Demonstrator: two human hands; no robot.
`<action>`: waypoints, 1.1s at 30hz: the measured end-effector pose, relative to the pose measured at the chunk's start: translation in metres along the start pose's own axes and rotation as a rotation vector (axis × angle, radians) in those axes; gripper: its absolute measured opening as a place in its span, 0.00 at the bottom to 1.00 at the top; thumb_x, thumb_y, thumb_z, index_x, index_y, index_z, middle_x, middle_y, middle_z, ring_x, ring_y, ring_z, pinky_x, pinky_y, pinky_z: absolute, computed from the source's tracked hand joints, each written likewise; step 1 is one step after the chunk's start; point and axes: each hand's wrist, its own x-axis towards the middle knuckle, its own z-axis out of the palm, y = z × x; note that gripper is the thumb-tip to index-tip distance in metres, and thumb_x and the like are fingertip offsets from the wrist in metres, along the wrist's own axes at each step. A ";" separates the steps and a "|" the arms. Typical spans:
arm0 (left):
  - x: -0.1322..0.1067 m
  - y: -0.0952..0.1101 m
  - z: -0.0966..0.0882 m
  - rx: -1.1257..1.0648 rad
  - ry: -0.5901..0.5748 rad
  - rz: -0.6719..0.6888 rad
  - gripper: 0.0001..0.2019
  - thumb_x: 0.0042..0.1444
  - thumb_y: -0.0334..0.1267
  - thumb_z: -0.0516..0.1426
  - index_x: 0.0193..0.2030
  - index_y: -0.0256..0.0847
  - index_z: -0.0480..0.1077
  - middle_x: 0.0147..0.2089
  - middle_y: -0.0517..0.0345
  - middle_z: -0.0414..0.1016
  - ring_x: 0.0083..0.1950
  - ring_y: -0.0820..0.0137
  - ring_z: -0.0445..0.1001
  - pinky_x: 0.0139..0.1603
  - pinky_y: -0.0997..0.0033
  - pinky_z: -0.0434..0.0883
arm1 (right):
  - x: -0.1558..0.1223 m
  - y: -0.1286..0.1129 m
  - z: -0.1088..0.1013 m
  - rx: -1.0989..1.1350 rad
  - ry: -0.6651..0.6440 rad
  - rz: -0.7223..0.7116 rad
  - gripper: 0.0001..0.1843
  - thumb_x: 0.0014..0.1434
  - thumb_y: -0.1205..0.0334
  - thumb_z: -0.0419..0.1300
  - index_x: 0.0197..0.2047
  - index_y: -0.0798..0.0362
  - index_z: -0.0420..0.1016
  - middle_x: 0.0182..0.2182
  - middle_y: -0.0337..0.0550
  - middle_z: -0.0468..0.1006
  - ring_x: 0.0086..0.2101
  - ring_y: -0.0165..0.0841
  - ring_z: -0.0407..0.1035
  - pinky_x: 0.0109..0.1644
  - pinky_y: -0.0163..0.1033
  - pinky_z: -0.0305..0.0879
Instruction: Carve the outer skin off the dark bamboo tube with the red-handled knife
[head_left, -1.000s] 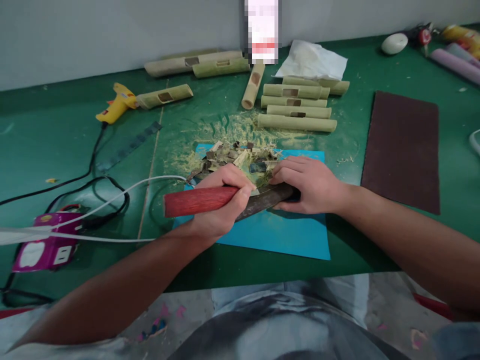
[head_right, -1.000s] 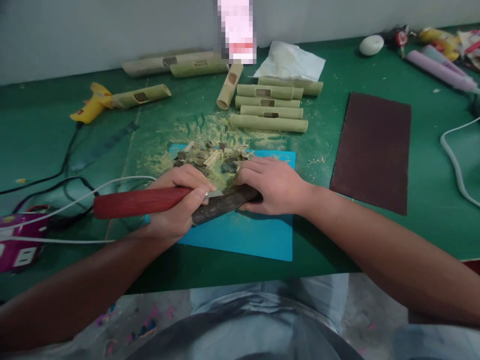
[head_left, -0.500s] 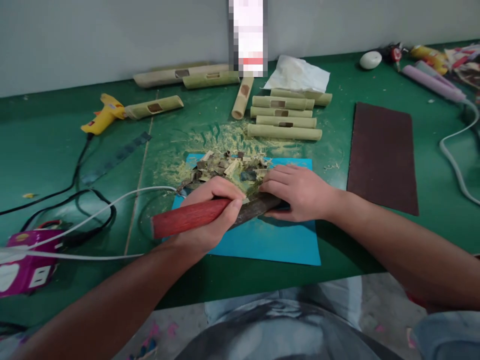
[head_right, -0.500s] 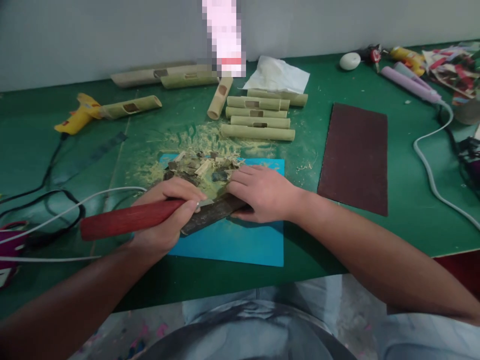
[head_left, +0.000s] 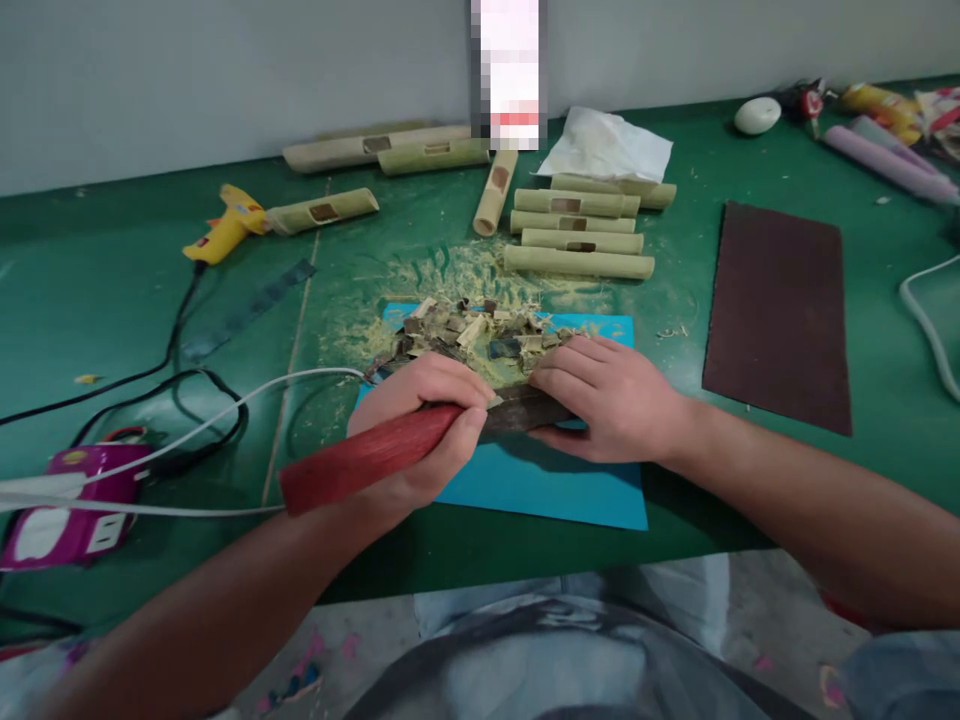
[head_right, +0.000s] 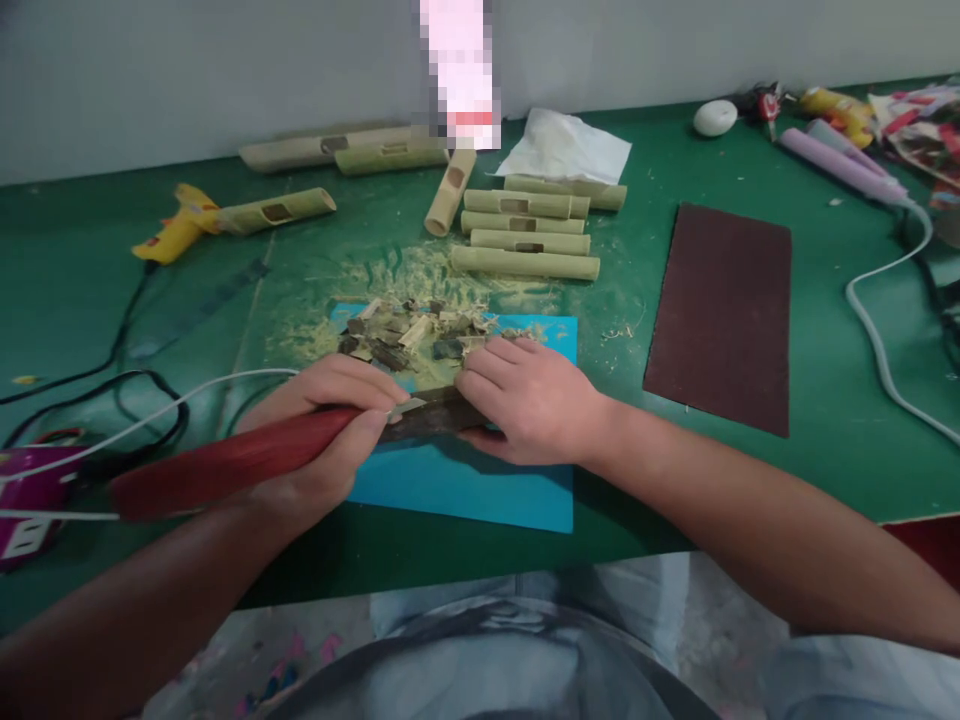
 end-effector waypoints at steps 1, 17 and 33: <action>0.001 0.003 -0.001 0.021 0.005 0.007 0.05 0.61 0.30 0.62 0.35 0.45 0.74 0.38 0.60 0.82 0.38 0.69 0.81 0.42 0.64 0.79 | 0.000 -0.004 -0.001 -0.004 0.006 0.014 0.19 0.70 0.48 0.58 0.45 0.57 0.76 0.39 0.51 0.82 0.39 0.42 0.72 0.41 0.45 0.66; 0.009 0.017 0.000 0.220 0.011 0.052 0.05 0.62 0.32 0.61 0.36 0.46 0.75 0.37 0.59 0.83 0.40 0.66 0.82 0.43 0.61 0.80 | 0.003 -0.025 -0.001 0.126 -0.004 0.277 0.18 0.68 0.48 0.60 0.43 0.57 0.75 0.38 0.53 0.80 0.39 0.44 0.72 0.41 0.48 0.71; 0.002 -0.020 0.003 -0.099 0.171 0.041 0.07 0.63 0.33 0.59 0.32 0.43 0.74 0.35 0.61 0.81 0.36 0.71 0.79 0.42 0.67 0.79 | -0.003 -0.006 -0.002 0.287 -0.047 0.202 0.20 0.66 0.48 0.62 0.47 0.58 0.79 0.38 0.50 0.84 0.38 0.39 0.76 0.37 0.41 0.68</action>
